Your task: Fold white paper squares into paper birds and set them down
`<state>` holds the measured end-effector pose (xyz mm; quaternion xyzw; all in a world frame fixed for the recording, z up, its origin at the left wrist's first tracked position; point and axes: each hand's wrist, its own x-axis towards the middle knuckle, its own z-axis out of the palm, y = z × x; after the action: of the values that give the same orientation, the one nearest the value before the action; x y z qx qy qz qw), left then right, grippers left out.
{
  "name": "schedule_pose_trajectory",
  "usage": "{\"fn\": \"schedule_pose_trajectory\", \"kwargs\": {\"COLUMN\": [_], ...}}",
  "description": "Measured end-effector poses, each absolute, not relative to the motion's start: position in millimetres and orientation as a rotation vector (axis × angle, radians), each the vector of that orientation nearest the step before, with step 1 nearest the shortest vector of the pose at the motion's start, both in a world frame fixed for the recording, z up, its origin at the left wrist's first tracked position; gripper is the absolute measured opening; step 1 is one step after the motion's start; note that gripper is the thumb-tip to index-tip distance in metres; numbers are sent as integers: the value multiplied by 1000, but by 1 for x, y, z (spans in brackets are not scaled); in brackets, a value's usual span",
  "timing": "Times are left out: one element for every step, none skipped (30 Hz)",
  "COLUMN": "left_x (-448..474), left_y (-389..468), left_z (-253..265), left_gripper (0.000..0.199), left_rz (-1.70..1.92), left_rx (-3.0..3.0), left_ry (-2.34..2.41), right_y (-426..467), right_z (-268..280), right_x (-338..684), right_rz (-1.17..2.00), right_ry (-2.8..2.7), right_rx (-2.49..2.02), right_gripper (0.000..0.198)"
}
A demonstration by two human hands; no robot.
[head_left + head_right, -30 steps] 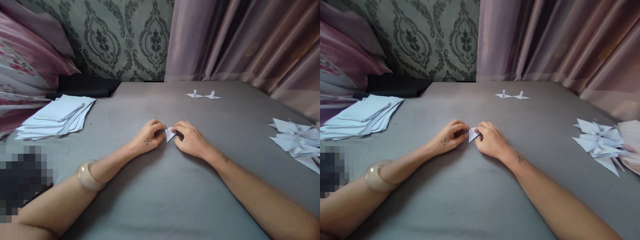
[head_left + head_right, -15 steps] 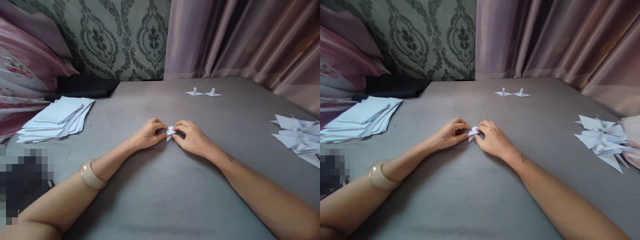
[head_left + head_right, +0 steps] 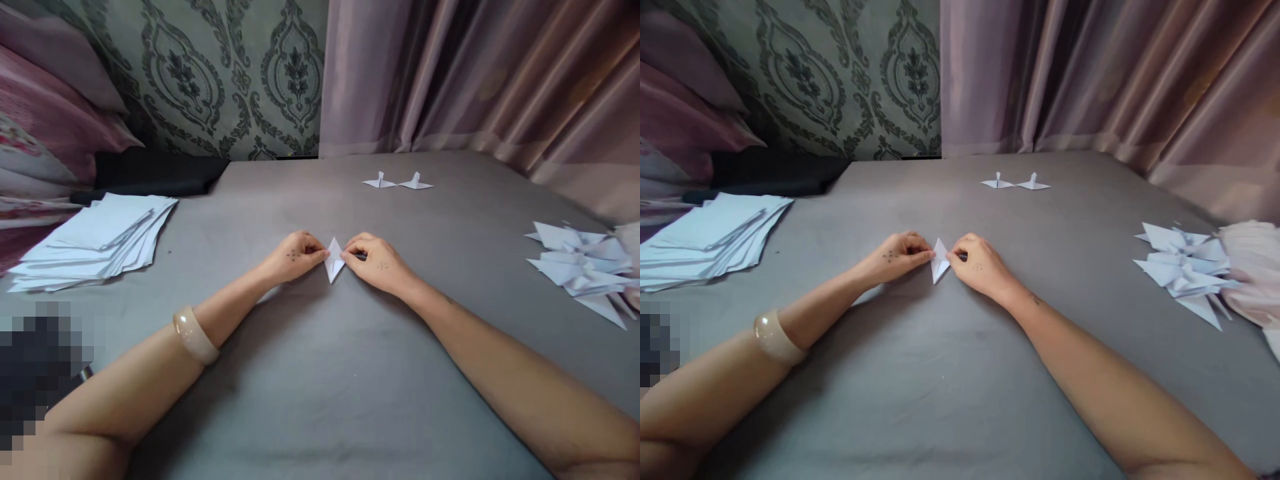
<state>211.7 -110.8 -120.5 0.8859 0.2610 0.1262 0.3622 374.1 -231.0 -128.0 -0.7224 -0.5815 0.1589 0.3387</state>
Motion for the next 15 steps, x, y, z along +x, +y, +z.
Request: {"fn": "schedule_pose_trajectory", "kwargs": {"left_x": [212, 213, 214, 214, 215, 216, 216, 216, 216, 216, 216, 216, 217, 217, 217], "left_y": [-109, -107, -106, -105, -104, -104, -103, -103, -103, -103, -102, -102, -102, -102, -102], "left_z": [-121, -121, -121, -121, -121, -121, -122, -122, -123, -123, -124, -124, -125, -125, -125], "left_gripper": [29, 30, 30, 30, 30, 30, 30, 30, 29, 29, 29, 29, 29, 30, 30], "left_rz": [304, 285, 267, 253, 243, 239, 237, 238, 240, 244, 246, 246, 248, 253, 260], "left_rx": [2273, 2264, 2254, 2244, 2233, 2223, 2216, 2211, 2208, 2206, 2207, 2210, 2215, 2225, 2239], "left_ry": [656, 640, 628, 622, 625, 635, 648, 662, 674, 683, 686, 684, 680, 674, 664], "right_y": [-229, -227, -226, -225, -224, -223, -223, -223, -223, -222, -222, -222, -222, -222, -222], "right_z": [-127, -126, -125, -125, -124, -123, -122, -122, -122, -122, -122, -122, -123, -123, -123], "right_x": [375, 376, 377, 378, 379, 379, 379, 380, 380, 380, 381, 381, 381, 382, 382], "right_rz": [457, 494, 524, 548, 567, 579, 584, 587, 589, 590, 588, 585, 580, 573, 568], "right_ry": [-1492, -1473, -1456, -1439, -1420, -1404, -1393, -1391, -1394, -1405, -1415, -1423, -1429, -1433, -1436], "right_rx": [-1887, -1892, -1898, -1904, -1911, -1919, -1925, -1929, -1934, -1939, -1944, -1950, -1954, -1955, -1955], "right_gripper": [16, 16, 15, 14, 13, 13, 13, 14, 16, 17, 18, 18, 18, 18, 18]}}
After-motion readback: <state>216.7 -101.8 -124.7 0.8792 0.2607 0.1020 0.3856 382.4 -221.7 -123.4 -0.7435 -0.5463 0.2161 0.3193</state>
